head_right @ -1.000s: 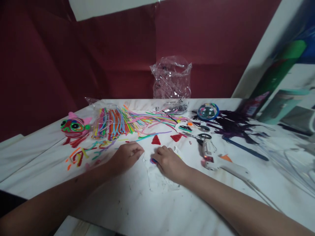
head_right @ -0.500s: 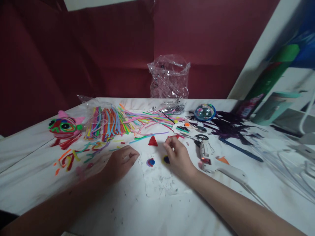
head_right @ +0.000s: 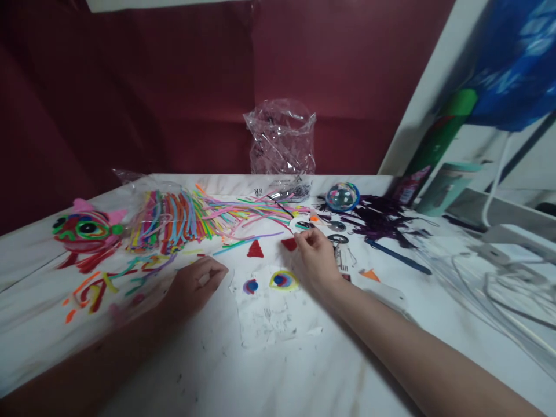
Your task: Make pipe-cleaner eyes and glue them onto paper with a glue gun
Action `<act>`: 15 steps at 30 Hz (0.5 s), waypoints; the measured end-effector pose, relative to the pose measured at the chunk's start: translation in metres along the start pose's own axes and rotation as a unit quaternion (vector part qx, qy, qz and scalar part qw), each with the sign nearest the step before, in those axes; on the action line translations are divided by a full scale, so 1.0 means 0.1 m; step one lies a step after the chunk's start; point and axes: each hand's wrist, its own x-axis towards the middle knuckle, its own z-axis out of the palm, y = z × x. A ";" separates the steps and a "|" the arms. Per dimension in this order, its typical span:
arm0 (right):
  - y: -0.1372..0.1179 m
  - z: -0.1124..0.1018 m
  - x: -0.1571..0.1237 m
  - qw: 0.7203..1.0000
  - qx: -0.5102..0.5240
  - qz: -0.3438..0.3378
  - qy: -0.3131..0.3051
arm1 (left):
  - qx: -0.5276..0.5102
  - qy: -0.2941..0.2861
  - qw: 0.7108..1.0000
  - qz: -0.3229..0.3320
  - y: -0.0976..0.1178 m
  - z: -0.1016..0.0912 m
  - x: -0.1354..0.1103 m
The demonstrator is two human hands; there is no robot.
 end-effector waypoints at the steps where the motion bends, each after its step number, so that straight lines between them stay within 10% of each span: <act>1: 0.01 0.00 0.00 1.000 0.001 0.001 -0.004 | 0.001 -0.001 1.000 -0.002 -0.01 0.00 0.00; 15: 0.02 0.05 -0.16 0.997 -0.035 0.009 -0.066 | 0.039 0.001 0.998 0.049 -0.07 0.06 -0.03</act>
